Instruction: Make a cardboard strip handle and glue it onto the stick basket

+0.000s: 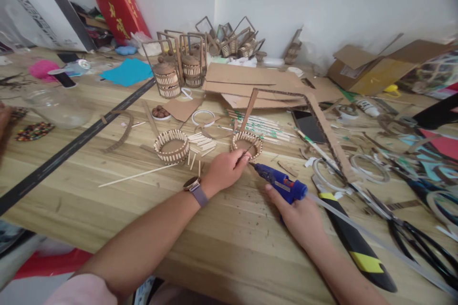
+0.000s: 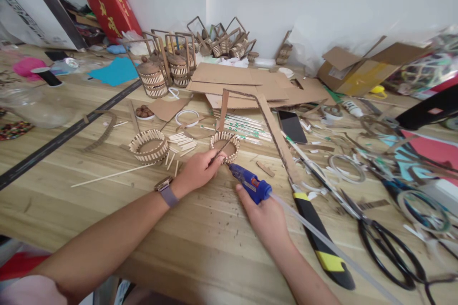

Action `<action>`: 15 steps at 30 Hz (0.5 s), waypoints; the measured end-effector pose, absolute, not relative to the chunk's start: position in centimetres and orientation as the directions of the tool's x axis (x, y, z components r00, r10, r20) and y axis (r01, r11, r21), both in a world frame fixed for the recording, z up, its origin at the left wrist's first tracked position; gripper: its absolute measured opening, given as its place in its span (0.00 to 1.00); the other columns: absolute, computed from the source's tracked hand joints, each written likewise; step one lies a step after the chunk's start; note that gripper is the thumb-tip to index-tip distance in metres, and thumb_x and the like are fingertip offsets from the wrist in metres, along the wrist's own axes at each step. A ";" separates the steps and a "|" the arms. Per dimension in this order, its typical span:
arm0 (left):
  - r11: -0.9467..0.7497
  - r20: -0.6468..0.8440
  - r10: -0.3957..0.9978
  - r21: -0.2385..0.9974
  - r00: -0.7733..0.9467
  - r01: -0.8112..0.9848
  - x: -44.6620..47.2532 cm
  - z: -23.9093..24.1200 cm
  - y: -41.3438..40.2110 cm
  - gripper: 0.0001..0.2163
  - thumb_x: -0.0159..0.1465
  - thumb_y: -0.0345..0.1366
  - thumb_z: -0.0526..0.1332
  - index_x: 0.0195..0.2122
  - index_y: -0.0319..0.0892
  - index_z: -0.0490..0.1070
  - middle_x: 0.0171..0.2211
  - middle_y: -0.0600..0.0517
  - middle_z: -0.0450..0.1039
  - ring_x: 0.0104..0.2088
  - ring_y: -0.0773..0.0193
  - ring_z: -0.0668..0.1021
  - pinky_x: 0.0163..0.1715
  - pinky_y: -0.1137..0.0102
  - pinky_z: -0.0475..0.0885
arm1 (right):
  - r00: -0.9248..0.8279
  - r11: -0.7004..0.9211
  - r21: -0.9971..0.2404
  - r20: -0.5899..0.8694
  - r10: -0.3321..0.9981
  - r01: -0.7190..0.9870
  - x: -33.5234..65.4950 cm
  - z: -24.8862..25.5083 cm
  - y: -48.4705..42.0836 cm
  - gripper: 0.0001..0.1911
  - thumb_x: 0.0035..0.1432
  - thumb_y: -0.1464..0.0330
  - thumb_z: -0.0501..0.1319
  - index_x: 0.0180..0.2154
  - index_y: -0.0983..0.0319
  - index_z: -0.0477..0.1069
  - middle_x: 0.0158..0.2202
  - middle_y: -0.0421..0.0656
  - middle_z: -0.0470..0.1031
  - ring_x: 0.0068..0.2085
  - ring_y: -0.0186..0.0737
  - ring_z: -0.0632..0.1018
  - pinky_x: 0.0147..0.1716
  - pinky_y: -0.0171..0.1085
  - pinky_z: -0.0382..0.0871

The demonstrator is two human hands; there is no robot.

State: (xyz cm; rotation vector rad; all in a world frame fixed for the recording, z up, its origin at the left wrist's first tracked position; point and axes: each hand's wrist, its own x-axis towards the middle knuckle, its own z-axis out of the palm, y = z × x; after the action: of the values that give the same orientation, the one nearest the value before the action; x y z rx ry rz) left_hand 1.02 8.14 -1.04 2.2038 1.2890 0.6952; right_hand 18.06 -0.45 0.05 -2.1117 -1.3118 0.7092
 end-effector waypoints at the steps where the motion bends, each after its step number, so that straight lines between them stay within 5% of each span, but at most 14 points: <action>1: -0.435 0.180 0.887 0.637 0.425 0.637 1.0 -1.0 8.1 0.13 0.72 0.39 0.49 0.41 0.41 0.72 0.23 0.53 0.73 0.31 0.60 0.78 0.29 0.71 0.63 | 0.389 -0.376 -0.689 -0.147 0.910 0.620 18.1 0.0 -0.5 0.29 0.44 0.45 0.55 0.35 0.59 0.77 0.35 0.52 0.82 0.47 0.61 0.79 0.41 0.49 0.72; 15: -0.449 0.195 0.883 0.618 0.428 0.645 1.0 -1.2 8.2 0.13 0.72 0.40 0.49 0.40 0.41 0.71 0.28 0.50 0.77 0.33 0.59 0.79 0.30 0.70 0.63 | 0.358 -0.260 -0.718 -0.016 0.934 0.645 18.2 -0.8 -0.7 0.25 0.51 0.50 0.58 0.41 0.61 0.78 0.39 0.51 0.82 0.47 0.57 0.80 0.42 0.46 0.73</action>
State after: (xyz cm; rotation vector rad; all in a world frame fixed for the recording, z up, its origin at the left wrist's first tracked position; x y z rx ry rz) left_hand 1.04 8.23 -1.16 2.2306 1.2919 0.7000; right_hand 18.22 -0.71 -0.78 -2.0018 -1.3659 0.5981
